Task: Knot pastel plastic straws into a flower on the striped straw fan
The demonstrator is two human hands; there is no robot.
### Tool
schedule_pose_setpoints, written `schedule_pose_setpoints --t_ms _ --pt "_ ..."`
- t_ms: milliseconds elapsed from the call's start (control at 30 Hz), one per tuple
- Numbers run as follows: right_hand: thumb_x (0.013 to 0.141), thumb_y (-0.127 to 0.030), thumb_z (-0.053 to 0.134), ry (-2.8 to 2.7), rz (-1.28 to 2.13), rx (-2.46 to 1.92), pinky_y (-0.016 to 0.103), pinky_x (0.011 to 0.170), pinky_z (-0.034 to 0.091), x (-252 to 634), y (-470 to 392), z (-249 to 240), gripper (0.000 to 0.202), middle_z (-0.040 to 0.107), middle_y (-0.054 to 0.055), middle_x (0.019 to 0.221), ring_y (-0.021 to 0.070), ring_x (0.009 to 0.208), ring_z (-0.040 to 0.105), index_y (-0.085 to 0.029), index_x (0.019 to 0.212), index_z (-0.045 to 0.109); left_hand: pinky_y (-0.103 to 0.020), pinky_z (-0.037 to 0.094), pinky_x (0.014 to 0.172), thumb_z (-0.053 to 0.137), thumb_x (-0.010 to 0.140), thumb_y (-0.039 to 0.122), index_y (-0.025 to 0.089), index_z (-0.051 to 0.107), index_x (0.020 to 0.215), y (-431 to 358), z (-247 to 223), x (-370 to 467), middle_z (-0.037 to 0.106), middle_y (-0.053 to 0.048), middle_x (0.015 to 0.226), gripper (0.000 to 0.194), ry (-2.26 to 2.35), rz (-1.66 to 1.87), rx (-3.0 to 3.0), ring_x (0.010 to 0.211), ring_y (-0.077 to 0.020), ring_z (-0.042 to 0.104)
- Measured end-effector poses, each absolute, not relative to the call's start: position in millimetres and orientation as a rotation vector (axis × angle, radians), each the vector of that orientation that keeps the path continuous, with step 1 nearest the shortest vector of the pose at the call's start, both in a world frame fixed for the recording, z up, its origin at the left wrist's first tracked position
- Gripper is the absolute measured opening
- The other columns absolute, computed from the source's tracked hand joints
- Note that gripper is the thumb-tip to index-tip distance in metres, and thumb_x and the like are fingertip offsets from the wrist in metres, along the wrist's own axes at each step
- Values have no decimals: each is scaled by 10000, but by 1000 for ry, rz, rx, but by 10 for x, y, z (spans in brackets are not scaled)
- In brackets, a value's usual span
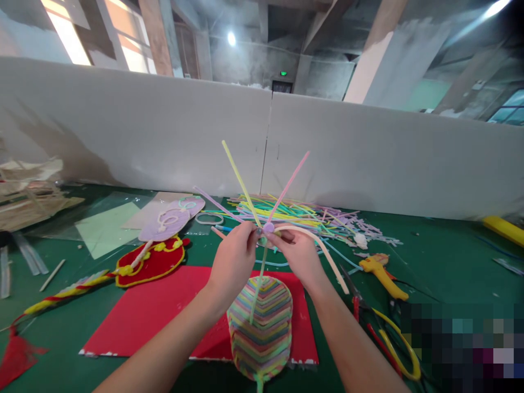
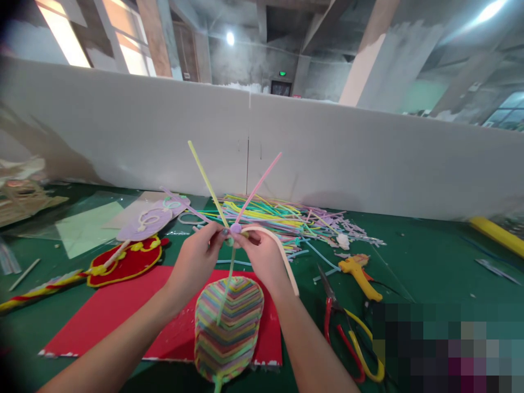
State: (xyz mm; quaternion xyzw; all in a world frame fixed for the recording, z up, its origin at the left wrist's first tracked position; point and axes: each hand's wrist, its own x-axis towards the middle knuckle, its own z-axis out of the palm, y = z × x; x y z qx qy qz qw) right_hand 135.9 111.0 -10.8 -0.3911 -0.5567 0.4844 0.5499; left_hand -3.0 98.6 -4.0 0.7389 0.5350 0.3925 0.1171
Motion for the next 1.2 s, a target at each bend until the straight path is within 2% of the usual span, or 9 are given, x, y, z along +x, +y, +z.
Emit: schedule_pose_setpoints --t_ms 233,533,733,1000,1200 --pt "689 -384 662 -1366 1177 -943 338 757 482 1414 1139 -118 225 672 19 717 205 760 633 -189 797 634 -232 341 587 357 855 146 200 476 748 992 9 -55 552 -4 731 169 1498 1087 2275 684 -151 510" --pt "631 -281 709 -1310 1250 -928 334 764 498 1389 1079 -54 226 670 6 753 193 777 636 -193 821 623 -244 331 549 352 884 235 204 467 734 961 8 -30 552 -13 704 191 1634 1069 2262 651 -166 510" --pt "654 -334 690 -1331 1224 -914 343 755 507 1393 1090 -75 201 656 15 717 191 738 635 -181 772 635 -242 326 542 348 883 226 203 463 706 971 27 -38 559 -13 696 213 1635 1046 2276 645 -165 520" --pt "623 -385 715 -1292 1249 -976 352 731 530 1446 1113 -70 282 645 20 705 189 716 624 -168 788 644 -248 359 580 345 876 199 203 494 747 979 6 -47 596 -25 740 196 1562 1047 2280 681 -171 549" --pt "633 -365 711 -1360 1205 -991 319 694 512 1471 1102 -57 250 634 12 682 174 690 610 -169 771 640 -243 355 572 347 861 167 206 494 749 982 20 -63 588 -20 743 189 1580 1012 2308 673 -167 541"
